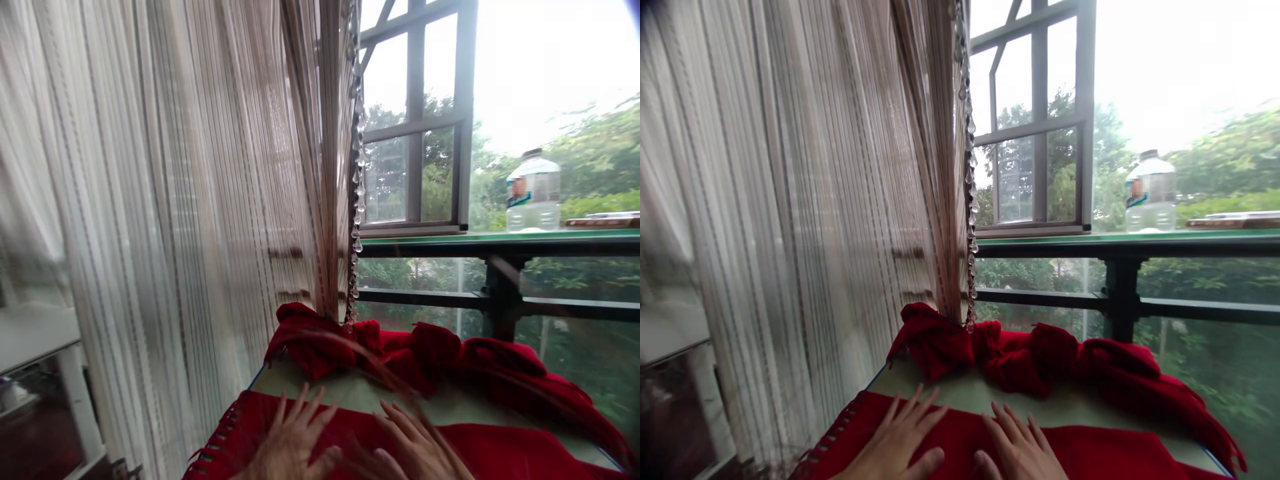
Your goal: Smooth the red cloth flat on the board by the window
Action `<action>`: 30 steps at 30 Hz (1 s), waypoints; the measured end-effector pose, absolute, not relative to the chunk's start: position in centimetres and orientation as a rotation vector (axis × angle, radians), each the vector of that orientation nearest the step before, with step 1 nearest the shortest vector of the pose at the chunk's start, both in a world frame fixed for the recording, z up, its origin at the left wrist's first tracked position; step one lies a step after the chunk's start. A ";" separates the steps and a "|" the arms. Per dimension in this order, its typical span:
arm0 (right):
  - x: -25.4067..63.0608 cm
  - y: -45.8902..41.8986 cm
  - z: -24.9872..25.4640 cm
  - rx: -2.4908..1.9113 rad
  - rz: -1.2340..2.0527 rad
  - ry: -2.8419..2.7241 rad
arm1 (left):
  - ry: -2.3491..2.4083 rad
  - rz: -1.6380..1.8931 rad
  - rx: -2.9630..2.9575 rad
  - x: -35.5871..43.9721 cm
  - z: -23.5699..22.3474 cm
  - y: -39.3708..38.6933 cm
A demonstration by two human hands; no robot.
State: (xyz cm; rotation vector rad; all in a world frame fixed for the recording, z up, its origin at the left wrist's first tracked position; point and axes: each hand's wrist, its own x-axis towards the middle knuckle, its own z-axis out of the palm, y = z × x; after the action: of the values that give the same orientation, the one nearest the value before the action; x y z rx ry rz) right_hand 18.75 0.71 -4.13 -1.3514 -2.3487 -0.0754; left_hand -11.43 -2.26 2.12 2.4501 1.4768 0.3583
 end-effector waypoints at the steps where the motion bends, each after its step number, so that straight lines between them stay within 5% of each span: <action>1: 18.8 0.8 -4.6 -1.314 -0.138 -2.325 | 1.623 0.291 2.420 -12.9 2.4 -2.7; 9: 19.4 1.4 -6.7 -1.187 -0.186 -2.372 | 1.933 0.121 2.345 -17.7 3.5 -3.9; 30: 16.7 -1.9 0.4 -1.417 0.267 -2.288 | 1.940 0.192 2.506 -20.5 1.6 1.3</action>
State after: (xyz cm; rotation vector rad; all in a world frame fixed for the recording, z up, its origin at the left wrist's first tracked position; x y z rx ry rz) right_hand 16.67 -1.87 0.44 -1.4174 -2.2884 0.2674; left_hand -20.49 1.29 1.62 2.5062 1.9400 0.1919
